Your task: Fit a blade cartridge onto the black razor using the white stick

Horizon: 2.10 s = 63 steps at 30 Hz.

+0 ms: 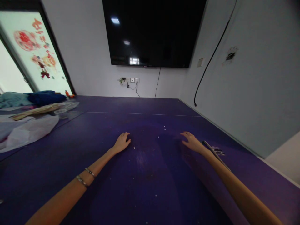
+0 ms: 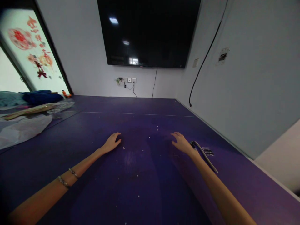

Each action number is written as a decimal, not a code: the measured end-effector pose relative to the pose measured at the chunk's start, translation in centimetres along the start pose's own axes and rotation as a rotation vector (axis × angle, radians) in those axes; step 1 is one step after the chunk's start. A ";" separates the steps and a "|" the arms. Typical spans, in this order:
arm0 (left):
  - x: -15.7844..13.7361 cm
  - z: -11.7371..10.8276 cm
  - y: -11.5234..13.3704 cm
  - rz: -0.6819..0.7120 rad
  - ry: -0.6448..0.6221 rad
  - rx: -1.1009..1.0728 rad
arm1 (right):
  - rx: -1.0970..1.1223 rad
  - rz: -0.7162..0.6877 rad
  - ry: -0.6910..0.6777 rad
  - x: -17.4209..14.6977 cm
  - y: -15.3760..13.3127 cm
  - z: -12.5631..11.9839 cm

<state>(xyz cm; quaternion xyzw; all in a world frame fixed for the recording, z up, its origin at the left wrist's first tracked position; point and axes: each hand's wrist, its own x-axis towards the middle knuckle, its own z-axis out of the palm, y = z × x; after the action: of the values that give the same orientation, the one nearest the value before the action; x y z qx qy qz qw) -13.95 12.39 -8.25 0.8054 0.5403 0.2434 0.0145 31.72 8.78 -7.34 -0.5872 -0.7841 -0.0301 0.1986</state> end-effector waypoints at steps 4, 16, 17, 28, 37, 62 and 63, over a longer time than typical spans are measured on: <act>0.1 0.0 -2.0 -0.030 -0.008 0.062 | 0.019 0.053 -0.020 -0.4 -1.8 2.6; -0.1 0.9 -3.2 -0.090 -0.070 0.198 | -0.060 0.194 -0.018 -1.9 -3.5 3.8; -0.1 0.9 -3.2 -0.089 -0.076 0.213 | -0.058 0.196 -0.016 -1.9 -3.6 3.7; -0.1 1.0 -3.5 -0.092 -0.068 0.228 | -0.069 0.195 -0.014 -2.0 -3.9 3.3; -0.2 1.0 -4.0 -0.072 -0.060 0.182 | -0.042 0.178 -0.003 -2.1 -3.7 3.3; -0.5 0.7 -3.8 -0.061 -0.057 0.146 | -0.055 0.161 -0.015 -2.1 -3.7 3.3; -0.5 0.6 -3.7 -0.058 -0.056 0.139 | -0.059 0.161 -0.014 -2.1 -3.7 3.4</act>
<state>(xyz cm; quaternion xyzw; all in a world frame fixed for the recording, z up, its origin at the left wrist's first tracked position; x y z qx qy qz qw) -17.02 13.61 -10.05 0.7950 0.5783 0.1819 -0.0192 27.88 6.66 -10.48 -0.6544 -0.7343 -0.0330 0.1773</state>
